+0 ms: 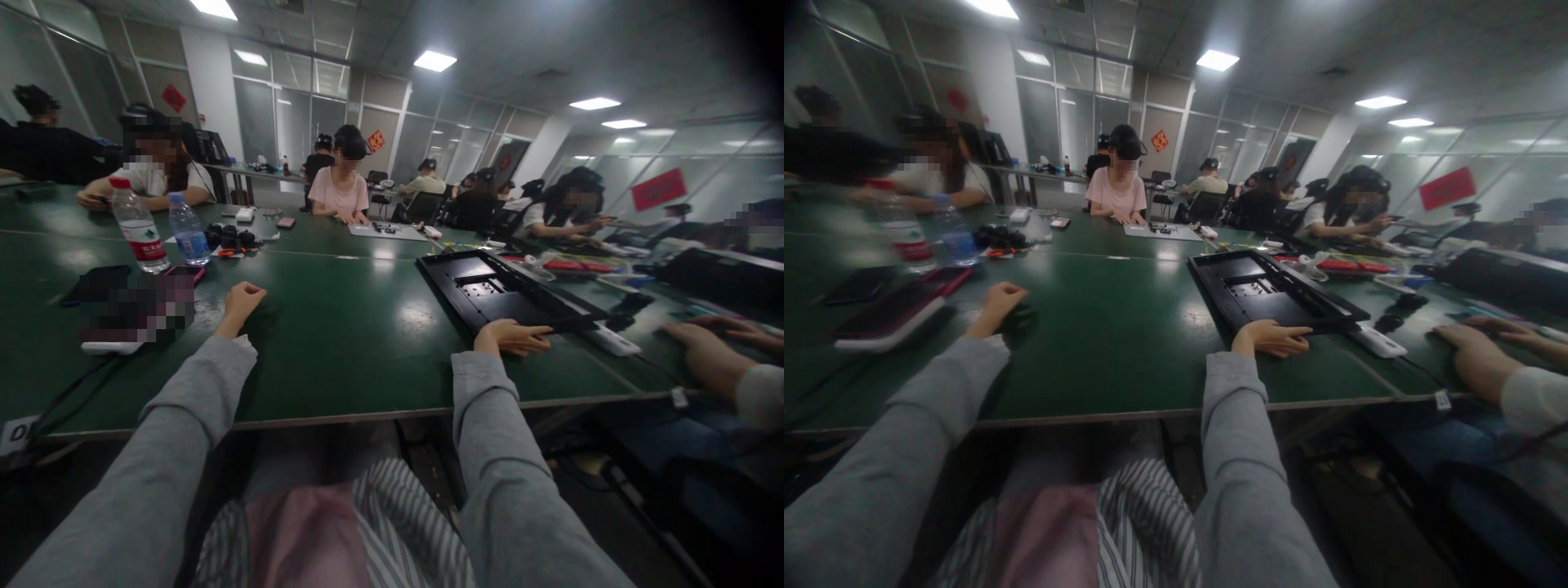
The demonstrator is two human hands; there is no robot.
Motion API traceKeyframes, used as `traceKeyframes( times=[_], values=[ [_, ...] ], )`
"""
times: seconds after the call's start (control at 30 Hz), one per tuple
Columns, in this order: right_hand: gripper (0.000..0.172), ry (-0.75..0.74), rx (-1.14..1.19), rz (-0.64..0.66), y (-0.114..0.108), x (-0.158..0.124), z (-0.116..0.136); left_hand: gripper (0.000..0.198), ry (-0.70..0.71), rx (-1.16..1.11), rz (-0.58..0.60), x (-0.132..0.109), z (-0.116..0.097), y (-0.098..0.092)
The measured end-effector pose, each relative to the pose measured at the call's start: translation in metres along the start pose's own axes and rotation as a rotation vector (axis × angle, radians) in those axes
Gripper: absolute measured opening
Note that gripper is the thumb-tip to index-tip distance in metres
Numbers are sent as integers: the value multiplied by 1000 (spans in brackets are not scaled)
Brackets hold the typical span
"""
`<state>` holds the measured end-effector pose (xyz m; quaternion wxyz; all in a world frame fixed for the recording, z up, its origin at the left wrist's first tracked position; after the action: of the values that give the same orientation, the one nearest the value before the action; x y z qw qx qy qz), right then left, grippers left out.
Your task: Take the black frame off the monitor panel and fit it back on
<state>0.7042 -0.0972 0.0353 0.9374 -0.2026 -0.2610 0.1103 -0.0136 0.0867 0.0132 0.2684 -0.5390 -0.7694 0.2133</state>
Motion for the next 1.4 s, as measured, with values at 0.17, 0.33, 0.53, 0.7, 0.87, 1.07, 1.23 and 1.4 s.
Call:
traceKeyframes(
  times=[0.17,0.33,0.53,0.7,0.87,1.07,1.23,1.4],
  values=[
    [80,215,13,-268,-17,-15,21,18,-7,19,-7,1,1,0],
    [78,-165,-24,-258,-15,-30,79,18,-4,39,-13,2,1,0],
    [67,-581,-13,1,15,-62,137,17,-17,58,-6,1,-1,0],
    [67,-597,59,86,19,-75,152,28,-6,18,-36,2,-1,-2],
    [72,-492,96,222,20,-83,154,48,76,-195,-138,3,-5,-3],
    [78,-373,138,334,41,-89,147,48,103,-450,58,3,-11,23],
    [80,-308,125,417,71,-83,125,44,98,-398,125,-2,-12,24],
    [70,-178,40,528,102,-77,98,42,43,-211,14,-6,-8,9]
  ],
)
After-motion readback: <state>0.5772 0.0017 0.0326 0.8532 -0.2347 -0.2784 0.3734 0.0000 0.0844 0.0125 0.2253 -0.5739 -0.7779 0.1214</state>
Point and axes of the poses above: each hand's wrist, its own x-axis towards the middle knuckle, its own y-axis out of the palm, z = x × y, the point moved 8 cm from there along x, towards the middle knuckle, and after that the axes turned 3 degrees about z, right-handed, at the moved point
